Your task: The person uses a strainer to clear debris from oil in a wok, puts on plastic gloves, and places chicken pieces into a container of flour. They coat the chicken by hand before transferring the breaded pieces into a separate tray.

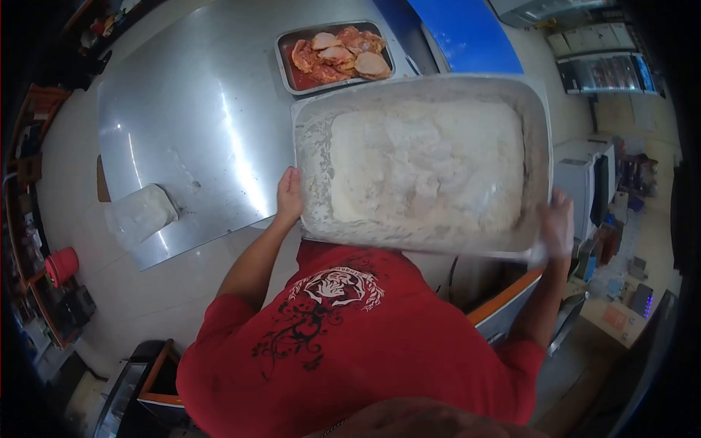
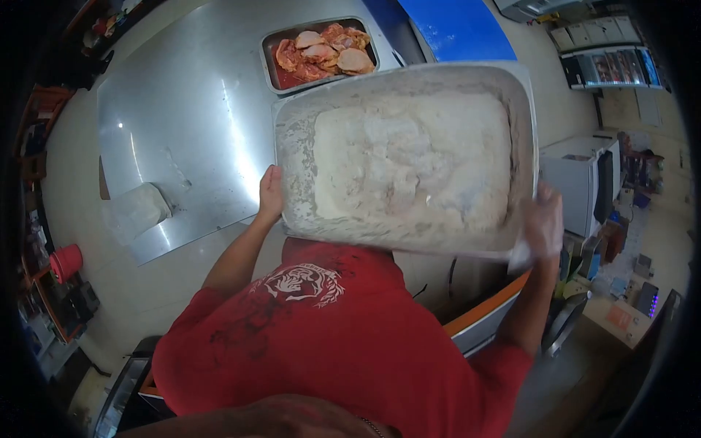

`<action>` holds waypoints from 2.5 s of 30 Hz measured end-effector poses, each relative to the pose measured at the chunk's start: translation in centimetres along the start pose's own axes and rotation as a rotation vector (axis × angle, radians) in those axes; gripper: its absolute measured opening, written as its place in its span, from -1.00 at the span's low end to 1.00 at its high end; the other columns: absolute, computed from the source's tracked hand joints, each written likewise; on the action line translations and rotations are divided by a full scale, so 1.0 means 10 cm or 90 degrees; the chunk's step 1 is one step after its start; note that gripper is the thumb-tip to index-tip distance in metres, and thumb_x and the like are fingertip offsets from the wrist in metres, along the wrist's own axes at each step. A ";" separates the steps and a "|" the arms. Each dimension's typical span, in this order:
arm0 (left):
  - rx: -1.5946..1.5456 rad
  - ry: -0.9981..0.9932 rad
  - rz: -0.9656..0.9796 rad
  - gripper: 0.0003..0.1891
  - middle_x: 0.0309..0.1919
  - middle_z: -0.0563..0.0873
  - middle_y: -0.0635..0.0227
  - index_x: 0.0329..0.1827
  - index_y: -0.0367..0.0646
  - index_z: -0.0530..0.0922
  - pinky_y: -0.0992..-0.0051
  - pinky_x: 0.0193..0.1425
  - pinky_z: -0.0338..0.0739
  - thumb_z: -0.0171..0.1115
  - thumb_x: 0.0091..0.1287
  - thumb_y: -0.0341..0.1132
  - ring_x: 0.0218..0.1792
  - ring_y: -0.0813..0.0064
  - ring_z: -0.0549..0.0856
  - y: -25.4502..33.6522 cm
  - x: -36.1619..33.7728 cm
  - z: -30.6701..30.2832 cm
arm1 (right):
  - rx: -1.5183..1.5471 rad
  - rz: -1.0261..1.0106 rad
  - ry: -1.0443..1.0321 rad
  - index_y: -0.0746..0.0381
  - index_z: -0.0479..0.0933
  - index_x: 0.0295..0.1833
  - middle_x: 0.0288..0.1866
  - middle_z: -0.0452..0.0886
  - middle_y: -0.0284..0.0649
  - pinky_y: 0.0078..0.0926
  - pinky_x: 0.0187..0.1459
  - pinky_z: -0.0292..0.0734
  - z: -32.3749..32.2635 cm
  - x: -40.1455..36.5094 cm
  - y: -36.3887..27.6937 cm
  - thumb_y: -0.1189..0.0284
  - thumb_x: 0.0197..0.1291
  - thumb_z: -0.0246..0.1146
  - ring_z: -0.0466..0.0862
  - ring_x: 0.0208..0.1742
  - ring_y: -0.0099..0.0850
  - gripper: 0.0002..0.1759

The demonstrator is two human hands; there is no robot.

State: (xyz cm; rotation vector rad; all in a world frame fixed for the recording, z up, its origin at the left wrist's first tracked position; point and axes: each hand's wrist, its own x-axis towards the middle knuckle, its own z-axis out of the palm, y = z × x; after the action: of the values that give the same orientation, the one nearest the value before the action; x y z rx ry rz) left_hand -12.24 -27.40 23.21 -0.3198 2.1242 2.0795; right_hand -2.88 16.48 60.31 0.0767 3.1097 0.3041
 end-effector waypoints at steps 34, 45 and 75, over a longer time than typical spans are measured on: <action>-0.099 0.074 -0.051 -0.64 -0.42 0.48 0.23 -0.21 -0.29 0.47 0.42 -0.10 0.45 0.02 0.61 -0.13 -0.31 0.49 0.44 -0.21 -0.06 -0.15 | 0.489 0.256 -0.140 0.53 0.34 0.37 0.28 0.43 0.20 -0.15 0.37 0.30 -0.38 0.39 -0.31 0.23 0.32 0.10 0.42 0.34 0.11 -0.33; -0.047 0.046 -0.040 -0.66 -0.46 0.42 0.22 -0.20 -0.28 0.44 0.42 -0.18 0.42 0.01 0.62 -0.15 -0.36 0.46 0.38 0.01 -0.22 -0.09 | 0.076 0.138 -0.065 0.44 0.33 0.40 0.11 0.56 0.00 -0.26 0.15 0.50 0.14 0.27 0.56 0.32 0.36 0.16 0.59 0.08 -0.22 -0.40; 0.006 0.062 -0.074 -0.74 -0.41 0.47 -0.19 -0.15 -0.29 0.44 0.21 -0.21 0.46 0.02 0.60 -0.23 -0.34 -0.22 0.35 0.39 -0.44 -0.02 | 0.072 0.246 -0.173 0.40 0.25 0.49 0.48 0.38 0.05 -0.15 0.45 0.27 0.18 0.10 0.92 0.14 0.50 0.03 0.45 0.39 -0.05 -0.34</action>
State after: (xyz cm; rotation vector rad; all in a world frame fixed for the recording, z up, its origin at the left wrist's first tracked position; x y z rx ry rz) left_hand -9.01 -27.30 28.11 -0.5410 2.1118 2.0281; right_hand -3.45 25.88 60.30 0.6649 2.8180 0.1086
